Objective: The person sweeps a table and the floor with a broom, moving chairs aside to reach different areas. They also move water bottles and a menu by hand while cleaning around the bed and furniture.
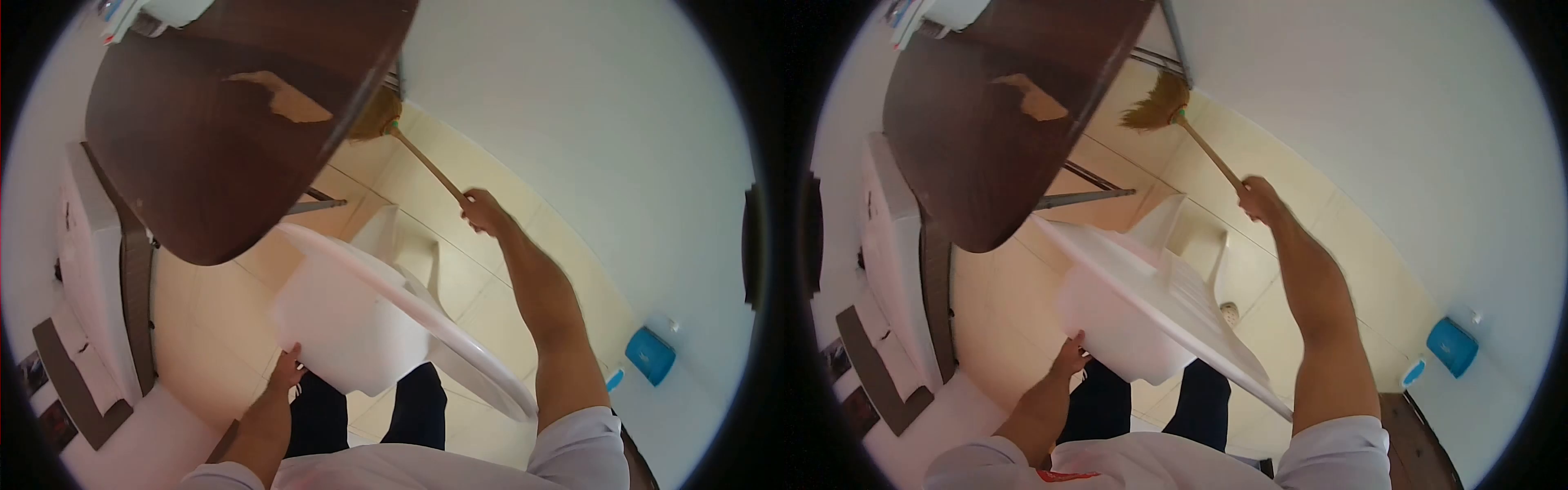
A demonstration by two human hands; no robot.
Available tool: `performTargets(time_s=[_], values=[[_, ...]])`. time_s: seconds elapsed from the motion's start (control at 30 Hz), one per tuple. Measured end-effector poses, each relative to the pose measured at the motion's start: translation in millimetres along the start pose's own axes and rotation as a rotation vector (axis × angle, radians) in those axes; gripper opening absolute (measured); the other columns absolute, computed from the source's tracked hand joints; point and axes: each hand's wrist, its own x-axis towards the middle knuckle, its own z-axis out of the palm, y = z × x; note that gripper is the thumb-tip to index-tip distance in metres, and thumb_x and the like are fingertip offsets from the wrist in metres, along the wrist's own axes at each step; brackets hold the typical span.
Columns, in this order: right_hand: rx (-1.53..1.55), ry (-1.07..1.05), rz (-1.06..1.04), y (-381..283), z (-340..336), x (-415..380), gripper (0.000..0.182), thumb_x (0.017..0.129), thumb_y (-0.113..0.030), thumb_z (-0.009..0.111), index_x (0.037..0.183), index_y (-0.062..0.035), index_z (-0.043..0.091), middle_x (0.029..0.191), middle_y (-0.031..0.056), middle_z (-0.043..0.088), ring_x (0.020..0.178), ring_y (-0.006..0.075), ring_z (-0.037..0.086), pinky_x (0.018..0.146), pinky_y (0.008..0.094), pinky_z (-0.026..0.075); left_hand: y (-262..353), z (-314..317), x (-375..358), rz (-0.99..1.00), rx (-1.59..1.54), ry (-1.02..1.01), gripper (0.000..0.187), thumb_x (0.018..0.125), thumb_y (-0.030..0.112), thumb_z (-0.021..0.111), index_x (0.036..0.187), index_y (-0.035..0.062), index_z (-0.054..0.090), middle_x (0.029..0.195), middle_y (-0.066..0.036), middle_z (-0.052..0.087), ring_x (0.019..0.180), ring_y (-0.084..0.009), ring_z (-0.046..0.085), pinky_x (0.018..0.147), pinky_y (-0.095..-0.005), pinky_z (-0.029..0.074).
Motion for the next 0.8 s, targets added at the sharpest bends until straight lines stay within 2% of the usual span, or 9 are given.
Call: performTargets(time_s=[0.03, 0.07, 0.23, 0.3, 0.43, 0.57, 0.7, 0.77, 0.8], values=[[0.040, 0.007, 0.018, 35, -16, -24, 0.026, 0.092, -0.025, 0.050, 0.102, -0.0020, 0.057, 0.068, 0.0060, 0.056, 0.045, 0.0114, 0.046, 0.037, 0.0270, 0.039, 2, 5, -2, -0.020, -0.007, 0.006, 0.054, 0.091, 0.024, 0.059, 0.137, 0.0213, 0.030, 0.138, -0.006, 0.035, 0.124, -0.0304, 0.036, 0.100, -0.0553, 0.034], [0.004, 0.038, 0.069, 80, -30, -46, 0.028, 0.092, -0.027, 0.050, 0.105, -0.0036, 0.058, 0.069, 0.0057, 0.056, 0.044, 0.0114, 0.046, 0.037, 0.0271, 0.039, 0, 4, 1, -0.006, 0.037, -0.050, 0.061, 0.091, 0.034, 0.057, 0.140, 0.0220, 0.024, 0.143, -0.009, 0.027, 0.128, -0.0339, 0.029, 0.105, -0.0589, 0.025], [0.181, 0.177, 0.432, 267, -29, -240, 0.036, 0.092, -0.032, 0.052, 0.114, -0.0044, 0.055, 0.068, 0.0067, 0.057, 0.041, 0.0126, 0.047, 0.034, 0.0293, 0.039, 8, 23, -2, 0.005, 0.051, -0.112, 0.065, 0.090, 0.037, 0.057, 0.142, 0.0203, 0.021, 0.142, -0.013, 0.026, 0.127, -0.0380, 0.030, 0.103, -0.0586, 0.028], [0.477, 0.301, 0.535, 346, 3, -324, 0.036, 0.092, -0.031, 0.050, 0.114, -0.0025, 0.054, 0.066, 0.0077, 0.056, 0.040, 0.0128, 0.045, 0.033, 0.0291, 0.037, 17, 36, -12, -0.017, 0.020, -0.092, 0.061, 0.091, 0.034, 0.057, 0.140, 0.0203, 0.024, 0.140, -0.013, 0.030, 0.126, -0.0378, 0.032, 0.101, -0.0573, 0.032], [0.383, 0.383, 0.876, 310, 31, -451, 0.022, 0.093, -0.019, 0.048, 0.101, -0.0004, 0.054, 0.059, 0.0059, 0.050, 0.039, 0.0113, 0.042, 0.031, 0.0281, 0.033, 26, 61, -14, 0.008, 0.039, -0.184, 0.063, 0.091, 0.038, 0.057, 0.140, 0.0156, 0.025, 0.140, -0.013, 0.031, 0.127, -0.0369, 0.032, 0.101, -0.0576, 0.032], [0.588, 0.582, 0.883, 214, 51, -539, 0.022, 0.094, -0.022, 0.049, 0.093, -0.0004, 0.055, 0.056, 0.0018, 0.045, 0.038, 0.0077, 0.039, 0.031, 0.0249, 0.030, 33, 84, -39, 0.053, 0.035, -0.249, 0.067, 0.090, 0.043, 0.056, 0.140, 0.0112, 0.026, 0.138, -0.012, 0.033, 0.126, -0.0355, 0.035, 0.101, -0.0573, 0.033], [0.670, 0.562, 0.512, 178, 48, -526, 0.027, 0.095, -0.024, 0.047, 0.107, -0.0014, 0.057, 0.054, -0.0016, 0.042, 0.038, 0.0048, 0.037, 0.032, 0.0215, 0.028, 28, 86, -57, 0.069, 0.076, -0.232, 0.068, 0.089, 0.047, 0.055, 0.138, 0.0078, 0.027, 0.136, -0.012, 0.035, 0.125, -0.0351, 0.036, 0.100, -0.0561, 0.035], [0.627, 0.475, 0.346, 159, 27, -464, 0.036, 0.096, -0.024, 0.046, 0.124, -0.0035, 0.054, 0.055, -0.0023, 0.042, 0.040, 0.0037, 0.036, 0.034, 0.0203, 0.029, 27, 79, -49, 0.060, 0.080, -0.216, 0.069, 0.089, 0.049, 0.054, 0.137, 0.0060, 0.029, 0.136, -0.013, 0.035, 0.125, -0.0349, 0.036, 0.101, -0.0552, 0.035], [0.653, 0.427, 0.238, 166, 22, -427, 0.035, 0.096, -0.024, 0.046, 0.122, -0.0030, 0.055, 0.055, -0.0031, 0.041, 0.040, 0.0037, 0.036, 0.035, 0.0202, 0.028, 25, 72, -48, 0.056, 0.082, -0.205, 0.069, 0.089, 0.050, 0.053, 0.137, 0.0051, 0.030, 0.136, -0.013, 0.035, 0.125, -0.0349, 0.036, 0.101, -0.0548, 0.035]])
